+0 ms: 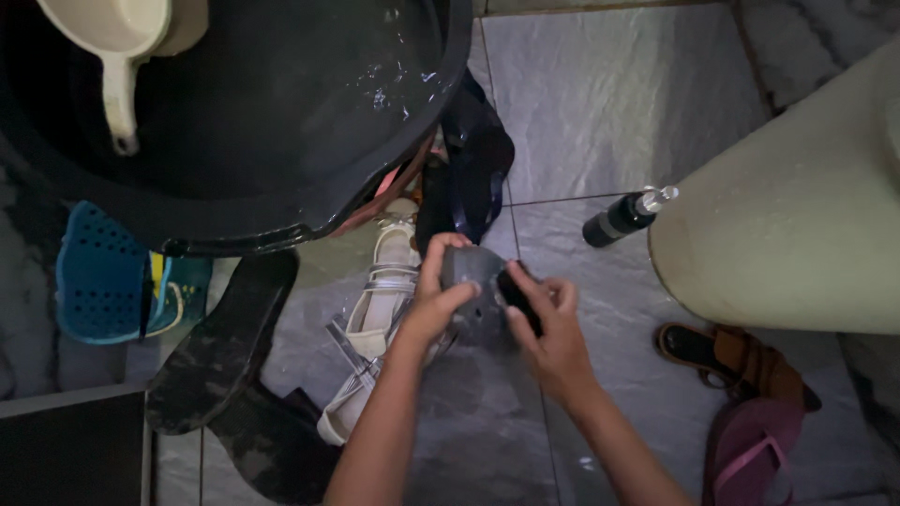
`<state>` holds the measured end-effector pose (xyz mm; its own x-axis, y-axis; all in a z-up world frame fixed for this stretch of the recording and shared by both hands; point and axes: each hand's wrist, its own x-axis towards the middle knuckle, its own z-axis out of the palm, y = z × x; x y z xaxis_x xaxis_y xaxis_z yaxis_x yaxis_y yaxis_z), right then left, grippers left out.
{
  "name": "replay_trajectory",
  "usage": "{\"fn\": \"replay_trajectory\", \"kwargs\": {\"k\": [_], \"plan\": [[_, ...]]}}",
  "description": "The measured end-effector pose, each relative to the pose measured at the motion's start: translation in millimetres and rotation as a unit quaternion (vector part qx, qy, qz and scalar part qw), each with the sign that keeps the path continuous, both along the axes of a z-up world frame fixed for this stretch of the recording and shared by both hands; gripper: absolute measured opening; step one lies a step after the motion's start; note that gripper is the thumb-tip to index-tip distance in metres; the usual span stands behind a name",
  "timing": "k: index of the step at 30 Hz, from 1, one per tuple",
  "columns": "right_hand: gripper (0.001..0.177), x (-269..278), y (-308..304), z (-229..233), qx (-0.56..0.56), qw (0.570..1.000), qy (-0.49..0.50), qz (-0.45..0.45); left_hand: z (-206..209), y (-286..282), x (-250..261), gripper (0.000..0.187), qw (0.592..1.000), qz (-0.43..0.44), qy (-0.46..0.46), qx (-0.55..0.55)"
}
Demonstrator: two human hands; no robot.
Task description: The person cleans a pair of shoes by scrubbing them with a brush and rinsing them with water from a plastic scoop.
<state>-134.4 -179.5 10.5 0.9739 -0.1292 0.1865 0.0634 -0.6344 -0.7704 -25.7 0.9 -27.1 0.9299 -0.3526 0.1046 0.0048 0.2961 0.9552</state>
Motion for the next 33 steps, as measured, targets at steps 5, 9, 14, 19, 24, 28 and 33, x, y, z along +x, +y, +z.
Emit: {"fn": "replay_trajectory", "kwargs": {"k": [5,9,14,19,24,28,33], "plan": [[0.055,24.0,0.0,4.4,0.017,0.998,0.047,-0.043,-15.0,15.6,7.6,0.056,0.999,0.014,0.028,-0.011],[0.054,-2.8,48.2,19.1,-0.108,0.988,-0.109,0.016,-26.9,16.2,-8.1,0.054,0.999,0.018,0.021,-0.032],[0.054,26.8,2.8,34.2,-0.102,0.98,0.157,-0.072,-23.4,33.5,-11.0,0.059,0.991,0.013,0.108,-0.072],[0.052,20.3,9.7,34.6,-0.071,0.994,0.081,-0.036,-9.4,34.7,-0.5,0.069,0.996,-0.071,0.032,-0.052],[0.053,31.1,-4.4,22.2,-0.093,0.977,0.165,-0.096,13.9,31.1,-5.3,0.08,0.997,-0.073,-0.001,-0.037],[0.051,29.1,-5.5,49.1,-0.01,1.0,-0.012,0.006,39.5,14.3,-11.2,0.09,0.997,-0.066,-0.015,0.033],[0.06,35.7,-21.2,70.7,-0.042,0.996,0.033,0.07,55.6,9.7,-8.7,0.115,0.973,-0.121,-0.168,0.102]]}}
